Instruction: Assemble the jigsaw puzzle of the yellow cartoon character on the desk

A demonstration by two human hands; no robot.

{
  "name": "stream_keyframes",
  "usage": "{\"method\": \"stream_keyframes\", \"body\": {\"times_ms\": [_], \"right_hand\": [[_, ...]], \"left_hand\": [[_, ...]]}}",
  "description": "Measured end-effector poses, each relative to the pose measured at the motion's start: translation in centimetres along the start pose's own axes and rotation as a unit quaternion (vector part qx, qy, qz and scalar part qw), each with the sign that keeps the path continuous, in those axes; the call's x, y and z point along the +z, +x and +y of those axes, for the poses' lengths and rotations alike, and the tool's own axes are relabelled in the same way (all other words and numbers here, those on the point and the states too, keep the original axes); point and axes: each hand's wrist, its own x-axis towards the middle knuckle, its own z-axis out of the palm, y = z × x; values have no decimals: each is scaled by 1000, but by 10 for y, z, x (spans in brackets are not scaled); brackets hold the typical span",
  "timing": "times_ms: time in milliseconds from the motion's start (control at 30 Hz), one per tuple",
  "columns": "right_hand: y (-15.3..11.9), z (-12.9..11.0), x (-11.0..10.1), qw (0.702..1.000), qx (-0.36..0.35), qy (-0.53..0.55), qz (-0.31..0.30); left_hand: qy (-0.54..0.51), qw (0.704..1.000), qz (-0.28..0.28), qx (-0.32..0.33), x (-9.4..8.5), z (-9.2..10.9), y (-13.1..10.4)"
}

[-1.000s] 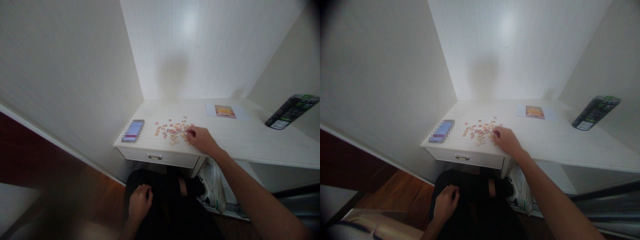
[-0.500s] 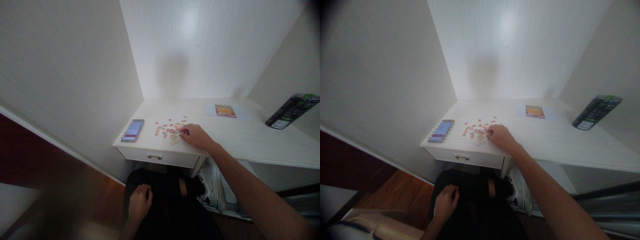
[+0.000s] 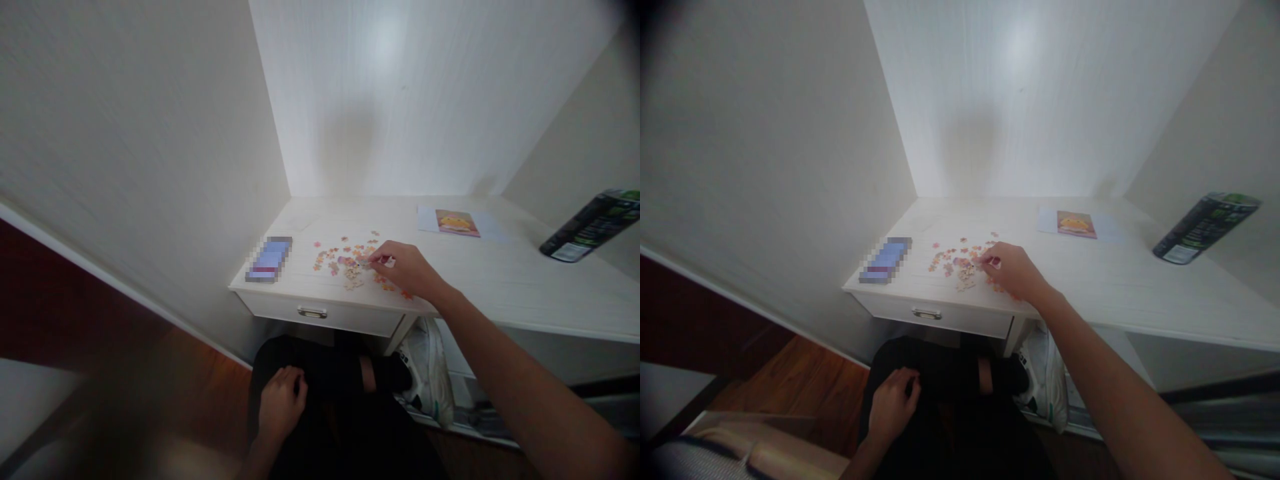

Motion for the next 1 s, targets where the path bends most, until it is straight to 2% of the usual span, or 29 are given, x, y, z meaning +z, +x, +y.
{"method": "stream_keyframes", "body": {"times_ms": [200, 300, 433, 600, 800, 1000], "right_hand": [[-16, -9, 3, 991, -55, -98, -68], [-15, -12, 5, 993, -47, -90, -63], [-7, -16, 12, 995, -54, -84, -31], [9, -20, 21, 986, -108, -81, -93], [26, -14, 21, 978, -107, -120, -133], [34, -8, 19, 969, -103, -169, -147]], "left_hand": [[-4, 1000, -6, -6, 0, 1, 0], [-7, 1000, -5, -5, 0, 1, 1], [-9, 1000, -5, -4, -1, 2, 1], [-7, 1000, -7, -6, -2, 2, 0], [-11, 1000, -5, -4, 0, 0, 0], [-10, 1000, -9, -4, 0, 0, 2]]}}
